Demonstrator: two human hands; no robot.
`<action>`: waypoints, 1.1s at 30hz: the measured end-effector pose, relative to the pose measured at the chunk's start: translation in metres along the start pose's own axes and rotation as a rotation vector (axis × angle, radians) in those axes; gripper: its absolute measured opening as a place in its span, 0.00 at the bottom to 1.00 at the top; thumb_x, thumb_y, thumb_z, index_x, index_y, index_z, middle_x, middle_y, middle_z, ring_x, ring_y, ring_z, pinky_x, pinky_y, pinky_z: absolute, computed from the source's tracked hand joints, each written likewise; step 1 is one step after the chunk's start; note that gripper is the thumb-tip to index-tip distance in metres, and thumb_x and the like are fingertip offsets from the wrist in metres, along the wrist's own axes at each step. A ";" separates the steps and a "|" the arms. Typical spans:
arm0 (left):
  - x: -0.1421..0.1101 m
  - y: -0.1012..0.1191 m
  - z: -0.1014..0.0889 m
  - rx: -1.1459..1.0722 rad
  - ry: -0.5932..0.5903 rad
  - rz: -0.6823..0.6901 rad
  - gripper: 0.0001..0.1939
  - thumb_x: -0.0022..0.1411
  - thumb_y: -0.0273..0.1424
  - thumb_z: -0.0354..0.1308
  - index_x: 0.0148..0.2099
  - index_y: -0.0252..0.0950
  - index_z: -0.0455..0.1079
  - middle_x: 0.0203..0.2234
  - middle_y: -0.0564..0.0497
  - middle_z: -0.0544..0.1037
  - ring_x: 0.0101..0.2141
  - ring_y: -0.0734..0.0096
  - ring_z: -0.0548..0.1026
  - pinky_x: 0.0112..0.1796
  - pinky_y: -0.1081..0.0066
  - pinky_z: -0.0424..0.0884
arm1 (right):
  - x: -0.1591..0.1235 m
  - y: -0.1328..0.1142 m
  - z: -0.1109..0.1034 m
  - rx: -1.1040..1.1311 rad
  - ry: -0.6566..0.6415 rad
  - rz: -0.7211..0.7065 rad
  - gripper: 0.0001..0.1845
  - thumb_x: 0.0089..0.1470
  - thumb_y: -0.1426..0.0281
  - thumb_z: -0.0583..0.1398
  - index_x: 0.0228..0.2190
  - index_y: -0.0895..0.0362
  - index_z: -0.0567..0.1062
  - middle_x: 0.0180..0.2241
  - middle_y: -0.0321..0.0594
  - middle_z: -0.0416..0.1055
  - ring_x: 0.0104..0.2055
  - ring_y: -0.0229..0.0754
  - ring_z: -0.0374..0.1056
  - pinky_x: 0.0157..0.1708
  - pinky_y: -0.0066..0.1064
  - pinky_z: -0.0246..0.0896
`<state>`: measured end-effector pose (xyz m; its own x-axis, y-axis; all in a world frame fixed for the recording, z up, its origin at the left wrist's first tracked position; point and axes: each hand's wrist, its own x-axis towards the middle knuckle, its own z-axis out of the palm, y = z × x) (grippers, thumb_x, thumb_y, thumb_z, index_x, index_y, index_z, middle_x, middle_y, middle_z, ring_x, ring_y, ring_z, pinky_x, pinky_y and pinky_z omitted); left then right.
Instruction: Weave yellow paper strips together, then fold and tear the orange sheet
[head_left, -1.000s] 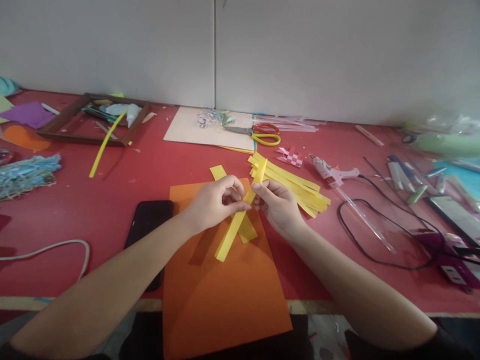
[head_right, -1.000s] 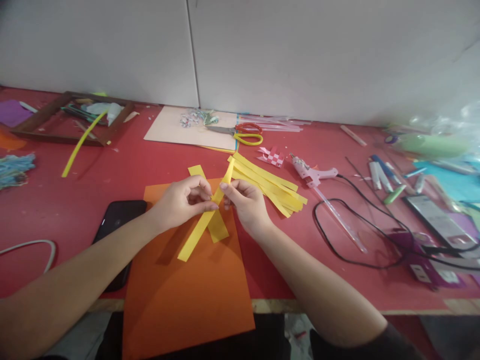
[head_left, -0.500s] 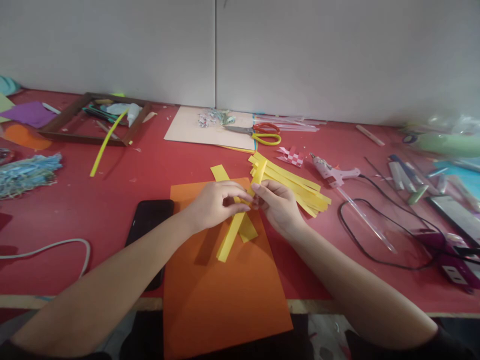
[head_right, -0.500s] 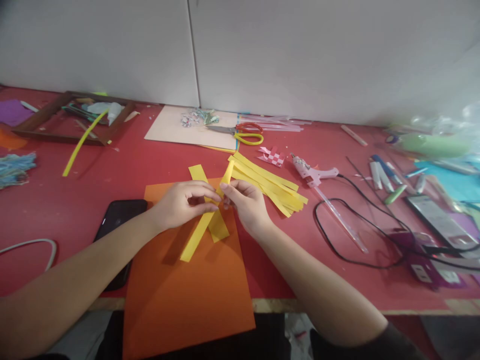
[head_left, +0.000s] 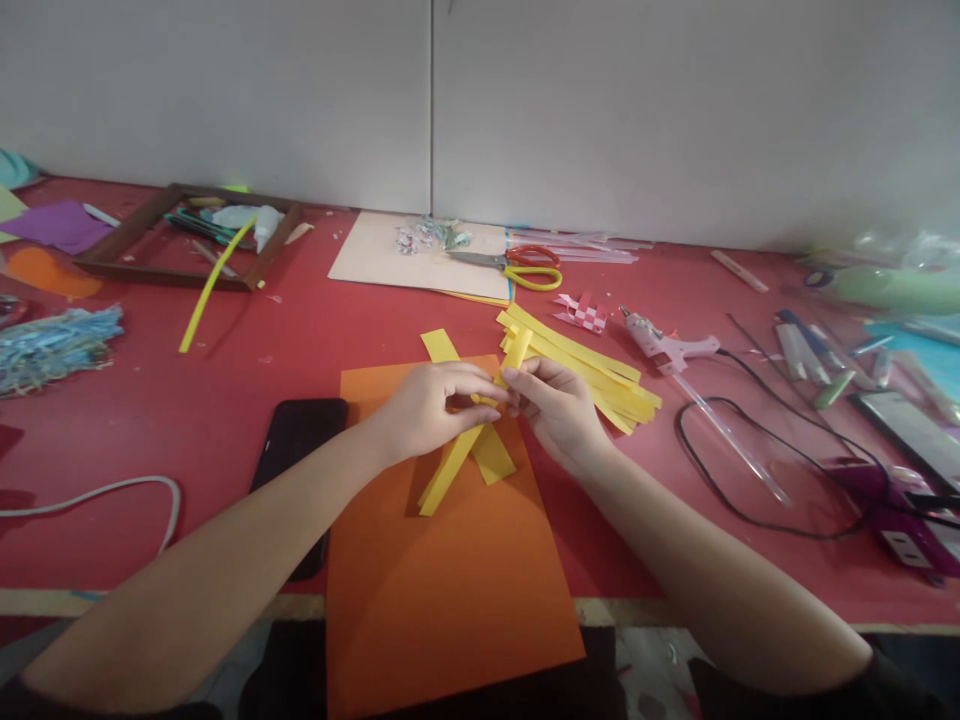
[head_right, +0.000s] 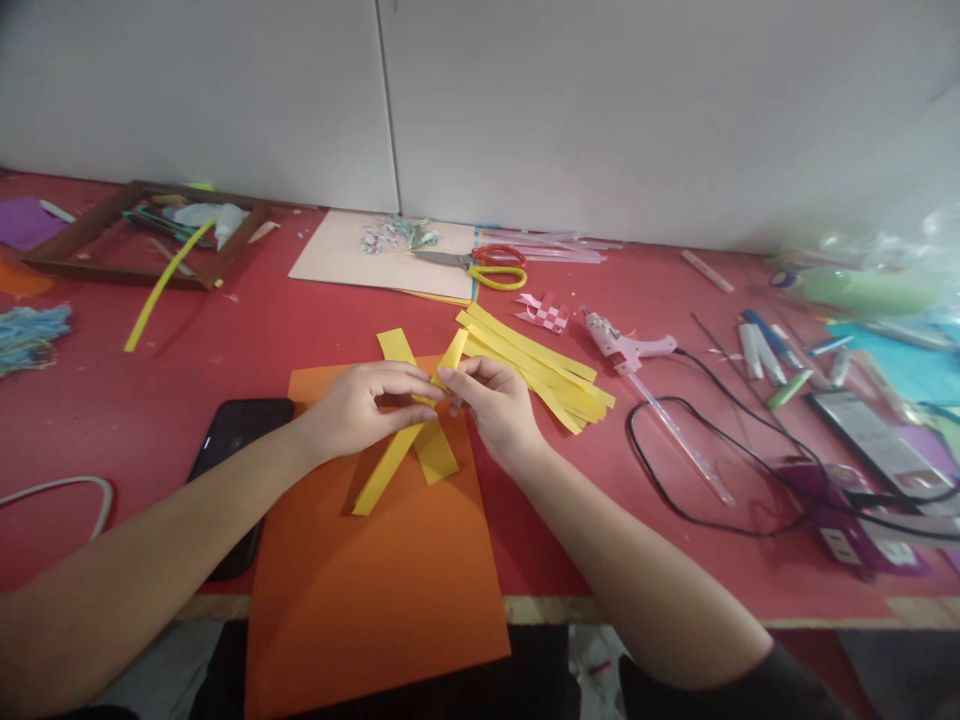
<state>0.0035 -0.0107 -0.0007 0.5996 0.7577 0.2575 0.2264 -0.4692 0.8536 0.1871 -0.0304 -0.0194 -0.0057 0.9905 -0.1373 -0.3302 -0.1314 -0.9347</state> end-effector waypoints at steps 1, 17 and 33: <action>0.000 0.000 0.000 -0.005 0.003 -0.002 0.07 0.60 0.30 0.65 0.42 0.40 0.80 0.39 0.49 0.83 0.39 0.67 0.78 0.43 0.68 0.73 | 0.000 0.000 0.000 0.005 0.002 0.006 0.13 0.41 0.64 0.73 0.20 0.55 0.76 0.16 0.31 0.69 0.19 0.32 0.63 0.22 0.26 0.58; -0.001 -0.002 0.002 -0.119 -0.049 -0.161 0.17 0.58 0.31 0.65 0.51 0.39 0.78 0.42 0.47 0.80 0.25 0.78 0.66 0.27 0.74 0.67 | 0.005 0.000 -0.006 0.110 0.042 0.022 0.11 0.41 0.67 0.73 0.21 0.55 0.76 0.18 0.31 0.68 0.21 0.31 0.62 0.23 0.25 0.59; -0.002 -0.006 0.004 -0.074 -0.011 -0.217 0.20 0.57 0.32 0.65 0.53 0.38 0.76 0.45 0.45 0.79 0.27 0.77 0.69 0.30 0.72 0.71 | 0.009 -0.003 -0.006 0.080 0.141 -0.051 0.14 0.41 0.61 0.73 0.22 0.56 0.77 0.21 0.33 0.68 0.23 0.32 0.62 0.23 0.26 0.61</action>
<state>0.0042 -0.0113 -0.0082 0.5513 0.8322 0.0592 0.2943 -0.2603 0.9196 0.1937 -0.0216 -0.0199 0.1440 0.9796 -0.1402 -0.4011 -0.0717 -0.9132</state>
